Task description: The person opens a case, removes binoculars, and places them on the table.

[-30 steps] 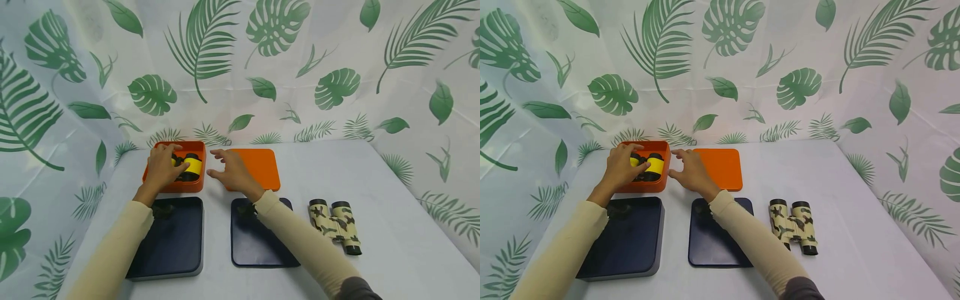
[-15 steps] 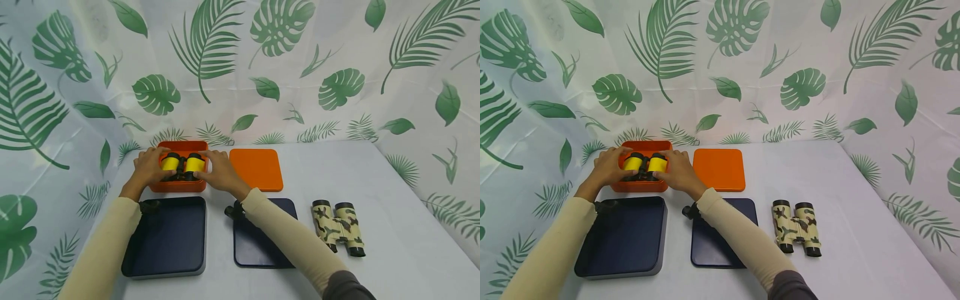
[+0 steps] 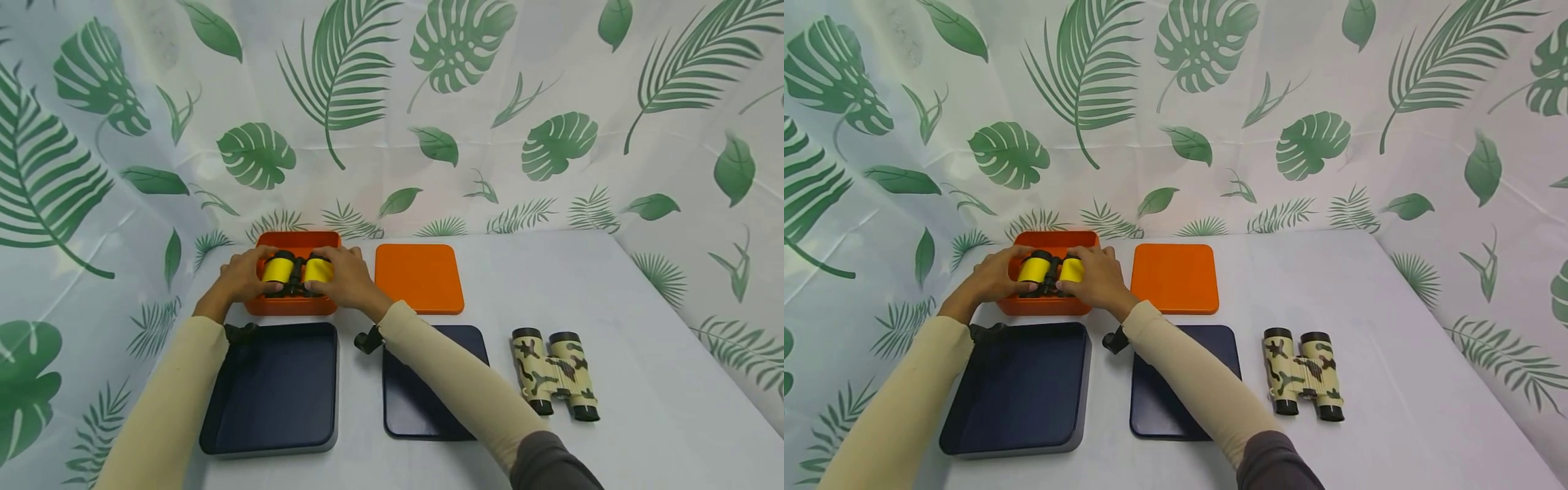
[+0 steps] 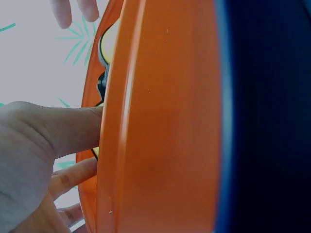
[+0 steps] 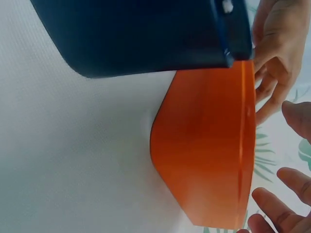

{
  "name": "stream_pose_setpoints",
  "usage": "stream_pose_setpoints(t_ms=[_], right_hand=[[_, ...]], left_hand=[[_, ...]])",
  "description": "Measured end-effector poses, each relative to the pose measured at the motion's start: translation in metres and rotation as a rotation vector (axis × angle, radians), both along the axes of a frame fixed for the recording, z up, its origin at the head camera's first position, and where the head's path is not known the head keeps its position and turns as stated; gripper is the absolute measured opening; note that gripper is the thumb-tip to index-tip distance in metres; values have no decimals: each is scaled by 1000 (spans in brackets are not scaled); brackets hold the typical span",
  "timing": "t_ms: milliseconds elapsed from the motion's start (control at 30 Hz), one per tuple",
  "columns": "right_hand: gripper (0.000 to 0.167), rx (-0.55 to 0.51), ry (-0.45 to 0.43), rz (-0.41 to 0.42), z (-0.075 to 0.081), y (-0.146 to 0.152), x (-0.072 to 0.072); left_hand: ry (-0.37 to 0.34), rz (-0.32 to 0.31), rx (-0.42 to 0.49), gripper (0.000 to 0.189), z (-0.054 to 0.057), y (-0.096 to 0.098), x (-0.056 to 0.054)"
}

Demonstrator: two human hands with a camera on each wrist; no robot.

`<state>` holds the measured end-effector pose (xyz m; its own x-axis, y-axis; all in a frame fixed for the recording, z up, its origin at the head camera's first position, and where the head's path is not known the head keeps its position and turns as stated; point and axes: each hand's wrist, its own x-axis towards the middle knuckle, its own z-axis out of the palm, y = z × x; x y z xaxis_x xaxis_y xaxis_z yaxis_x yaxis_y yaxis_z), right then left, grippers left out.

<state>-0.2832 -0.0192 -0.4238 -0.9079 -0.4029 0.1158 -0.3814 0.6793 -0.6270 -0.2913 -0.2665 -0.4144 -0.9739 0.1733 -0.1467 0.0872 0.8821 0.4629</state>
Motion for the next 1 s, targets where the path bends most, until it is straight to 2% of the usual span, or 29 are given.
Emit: stream_pose_setpoints(t_ms=[400, 567, 733, 1000], right_hand=[[70, 212, 37, -66, -10, -17, -18], [72, 293, 33, -95, -13, -19, -24], [73, 306, 31, -110, -15, -20, -29], [73, 272, 53, -110, -16, -21, -34]], left_hand=[[32, 15, -26, 83, -10, -5, -2], [26, -4, -32, 82, -12, -3, -4], [26, -23, -2, 80, -13, -5, -5], [83, -4, 19, 80, -13, -9, -2]])
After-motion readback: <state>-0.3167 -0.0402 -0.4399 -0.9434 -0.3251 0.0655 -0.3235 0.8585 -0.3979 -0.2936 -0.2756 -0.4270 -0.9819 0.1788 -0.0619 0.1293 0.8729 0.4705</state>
